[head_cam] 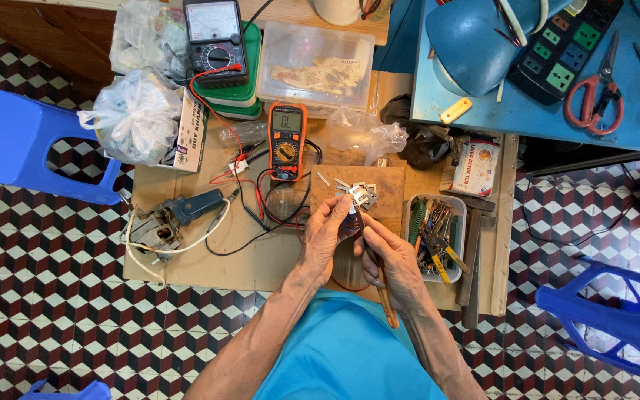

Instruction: The person sits at a workbench and manipulates a small electrical switch or socket component by hand, prying it apart, handling its internal metal and plastic parts, and reassembling the pieces on the bench. A multimeter sits nearby on the bench throughout.

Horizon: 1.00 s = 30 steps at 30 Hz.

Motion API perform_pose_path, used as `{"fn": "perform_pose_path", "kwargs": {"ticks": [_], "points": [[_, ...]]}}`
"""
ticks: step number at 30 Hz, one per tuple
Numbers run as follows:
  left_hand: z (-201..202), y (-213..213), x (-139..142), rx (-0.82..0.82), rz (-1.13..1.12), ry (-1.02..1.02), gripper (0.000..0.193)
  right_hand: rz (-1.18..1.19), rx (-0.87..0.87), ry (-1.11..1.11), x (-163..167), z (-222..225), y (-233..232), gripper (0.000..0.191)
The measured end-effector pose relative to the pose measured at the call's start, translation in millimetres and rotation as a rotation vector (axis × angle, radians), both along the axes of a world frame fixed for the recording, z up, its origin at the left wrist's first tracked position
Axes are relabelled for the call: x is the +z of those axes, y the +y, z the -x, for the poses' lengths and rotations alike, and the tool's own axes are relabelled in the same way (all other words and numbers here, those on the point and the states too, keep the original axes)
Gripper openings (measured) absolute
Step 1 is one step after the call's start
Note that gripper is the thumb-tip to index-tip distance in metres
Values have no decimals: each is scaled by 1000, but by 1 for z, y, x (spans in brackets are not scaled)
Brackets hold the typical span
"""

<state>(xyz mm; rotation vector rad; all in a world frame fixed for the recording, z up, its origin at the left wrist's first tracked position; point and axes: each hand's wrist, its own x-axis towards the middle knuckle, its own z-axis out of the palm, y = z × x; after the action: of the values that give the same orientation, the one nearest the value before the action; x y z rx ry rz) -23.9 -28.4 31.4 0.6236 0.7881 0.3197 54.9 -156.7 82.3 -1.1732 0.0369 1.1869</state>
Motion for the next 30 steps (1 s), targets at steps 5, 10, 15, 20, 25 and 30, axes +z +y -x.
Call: {"fn": "perform_pose_path", "kwargs": {"ticks": [5,10,15,20,25,30], "points": [[-1,-1,0,28,10,-13,43,9,2,9,-1,-1,0,51],[-1,-2,2,41,8,-14,43,-19,-6,3,2,0,0,49],[-3,-1,3,36,1,9,44,5,-8,1,5,-1,1,49],[-2,-1,2,43,-1,17,45,22,-15,21,3,0,3,48],[-4,-5,-3,74,-27,17,45,33,-44,1,-2,3,6,47],[-4,-10,-11,90,-5,12,42,48,-72,-49,-6,7,7,44]]}}
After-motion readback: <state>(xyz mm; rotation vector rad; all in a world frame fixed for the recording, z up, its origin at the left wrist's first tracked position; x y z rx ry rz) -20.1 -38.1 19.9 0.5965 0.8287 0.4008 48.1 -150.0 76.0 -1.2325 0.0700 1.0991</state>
